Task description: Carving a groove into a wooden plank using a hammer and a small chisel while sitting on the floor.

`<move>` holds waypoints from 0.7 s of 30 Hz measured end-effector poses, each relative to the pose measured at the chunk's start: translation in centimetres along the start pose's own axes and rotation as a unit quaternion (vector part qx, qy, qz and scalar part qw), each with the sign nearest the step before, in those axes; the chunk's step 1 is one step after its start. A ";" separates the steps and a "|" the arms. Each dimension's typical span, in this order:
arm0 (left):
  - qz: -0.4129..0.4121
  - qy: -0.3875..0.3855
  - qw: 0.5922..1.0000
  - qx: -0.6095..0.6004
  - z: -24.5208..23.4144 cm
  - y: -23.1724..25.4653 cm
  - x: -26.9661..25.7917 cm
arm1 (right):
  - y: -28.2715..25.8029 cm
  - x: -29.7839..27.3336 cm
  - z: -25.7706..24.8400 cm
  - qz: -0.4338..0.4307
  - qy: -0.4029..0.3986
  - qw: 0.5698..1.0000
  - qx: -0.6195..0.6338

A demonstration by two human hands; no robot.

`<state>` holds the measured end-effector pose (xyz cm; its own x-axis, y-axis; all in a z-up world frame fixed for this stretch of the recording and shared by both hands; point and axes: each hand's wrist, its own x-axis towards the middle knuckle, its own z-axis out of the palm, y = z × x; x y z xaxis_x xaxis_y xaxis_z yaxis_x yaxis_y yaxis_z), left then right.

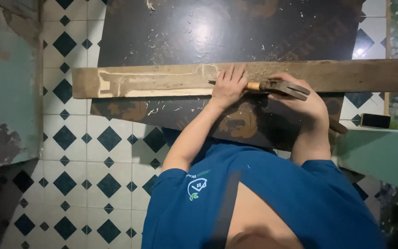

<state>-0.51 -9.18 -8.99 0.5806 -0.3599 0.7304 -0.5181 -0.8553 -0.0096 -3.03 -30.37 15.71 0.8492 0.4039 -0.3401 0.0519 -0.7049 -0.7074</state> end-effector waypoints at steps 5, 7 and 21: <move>-0.025 -0.013 0.998 -0.058 4.6 -1.8 -3.7 | 0.1 -0.7 0.5 -0.055 0.014 0.998 0.020; -0.041 0.022 0.996 -0.075 5.9 -3.5 -3.8 | 0.6 -0.9 0.2 -0.086 0.025 0.996 0.031; -0.355 0.059 0.722 -0.591 -8.4 -11.5 2.3 | -0.1 0.4 -1.5 -0.247 0.066 0.966 0.048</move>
<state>1.48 2.95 -1.42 0.9420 0.1055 0.3186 -0.3308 0.1329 0.9343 -1.86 -30.98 16.59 0.7929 0.5951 0.1309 0.4246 -0.3855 -0.8192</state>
